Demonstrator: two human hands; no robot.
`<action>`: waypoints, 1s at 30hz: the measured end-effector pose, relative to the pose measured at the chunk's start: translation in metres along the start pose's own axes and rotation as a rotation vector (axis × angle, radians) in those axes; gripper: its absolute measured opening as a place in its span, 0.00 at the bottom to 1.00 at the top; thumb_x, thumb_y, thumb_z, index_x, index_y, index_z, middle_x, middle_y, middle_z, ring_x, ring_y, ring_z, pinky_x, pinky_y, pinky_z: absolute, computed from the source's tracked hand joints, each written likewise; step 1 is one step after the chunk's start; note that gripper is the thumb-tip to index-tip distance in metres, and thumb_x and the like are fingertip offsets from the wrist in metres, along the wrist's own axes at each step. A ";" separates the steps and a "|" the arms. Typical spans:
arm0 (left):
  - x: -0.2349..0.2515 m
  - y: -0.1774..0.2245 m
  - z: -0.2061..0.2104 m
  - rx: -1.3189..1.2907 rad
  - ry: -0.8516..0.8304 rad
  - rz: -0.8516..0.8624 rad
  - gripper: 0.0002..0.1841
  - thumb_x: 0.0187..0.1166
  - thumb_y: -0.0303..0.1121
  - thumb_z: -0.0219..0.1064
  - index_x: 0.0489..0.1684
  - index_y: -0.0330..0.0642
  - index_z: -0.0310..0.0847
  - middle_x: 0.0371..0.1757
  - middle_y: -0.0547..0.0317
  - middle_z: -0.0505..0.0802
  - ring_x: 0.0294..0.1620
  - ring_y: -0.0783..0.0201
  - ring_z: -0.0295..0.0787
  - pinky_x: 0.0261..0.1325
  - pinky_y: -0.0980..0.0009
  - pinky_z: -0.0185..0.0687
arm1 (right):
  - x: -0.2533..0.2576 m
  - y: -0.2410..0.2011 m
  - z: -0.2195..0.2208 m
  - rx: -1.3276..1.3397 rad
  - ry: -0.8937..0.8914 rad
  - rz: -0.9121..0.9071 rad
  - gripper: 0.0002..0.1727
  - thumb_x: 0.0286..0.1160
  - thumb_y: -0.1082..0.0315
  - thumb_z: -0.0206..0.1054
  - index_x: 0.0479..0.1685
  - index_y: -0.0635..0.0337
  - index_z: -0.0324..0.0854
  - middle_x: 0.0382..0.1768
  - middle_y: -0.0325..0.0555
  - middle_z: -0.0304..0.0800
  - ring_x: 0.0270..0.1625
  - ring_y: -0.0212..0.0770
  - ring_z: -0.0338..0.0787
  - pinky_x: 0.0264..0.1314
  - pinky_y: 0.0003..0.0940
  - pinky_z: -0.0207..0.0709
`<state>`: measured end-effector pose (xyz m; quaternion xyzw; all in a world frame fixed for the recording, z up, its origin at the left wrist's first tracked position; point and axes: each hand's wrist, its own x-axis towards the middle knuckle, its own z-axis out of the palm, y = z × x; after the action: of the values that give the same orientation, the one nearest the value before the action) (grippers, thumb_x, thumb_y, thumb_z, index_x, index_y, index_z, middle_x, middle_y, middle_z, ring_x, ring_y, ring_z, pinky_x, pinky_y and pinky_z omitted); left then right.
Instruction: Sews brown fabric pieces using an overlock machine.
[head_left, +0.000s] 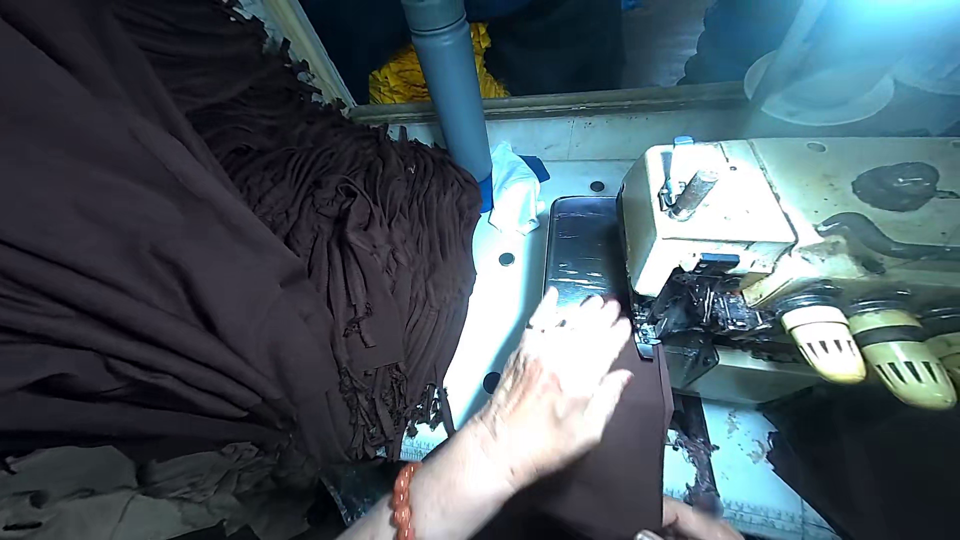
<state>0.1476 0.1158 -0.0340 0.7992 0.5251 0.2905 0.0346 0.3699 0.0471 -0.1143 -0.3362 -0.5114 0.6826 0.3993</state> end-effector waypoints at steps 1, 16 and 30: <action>0.007 -0.006 -0.002 -0.010 -0.029 -0.014 0.23 0.87 0.41 0.56 0.70 0.39 0.85 0.76 0.52 0.87 0.84 0.57 0.76 0.89 0.42 0.56 | 0.005 -0.006 0.003 0.029 0.010 0.002 0.12 0.68 0.76 0.72 0.39 0.45 0.93 0.38 0.22 0.96 0.40 0.19 0.91 0.46 0.21 0.85; 0.095 -0.065 -0.002 0.123 -0.143 -0.103 0.24 0.89 0.42 0.55 0.77 0.39 0.81 0.82 0.50 0.81 0.89 0.51 0.68 0.92 0.34 0.25 | 0.064 -0.032 0.025 0.149 0.288 -0.114 0.09 0.68 0.76 0.71 0.26 0.51 0.90 0.24 0.32 0.91 0.29 0.23 0.89 0.35 0.21 0.84; -0.137 0.065 0.032 -0.271 -0.101 -0.212 0.15 0.73 0.44 0.74 0.40 0.39 0.92 0.33 0.57 0.95 0.33 0.63 0.93 0.37 0.62 0.88 | -0.042 0.033 0.012 -0.089 -0.186 0.334 0.15 0.61 0.74 0.75 0.50 0.61 0.86 0.42 0.29 0.96 0.47 0.21 0.94 0.57 0.21 0.88</action>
<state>0.1787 -0.0231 -0.0959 0.7409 0.5601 0.3128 0.1990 0.3714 -0.0007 -0.1412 -0.3691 -0.5131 0.7442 0.2161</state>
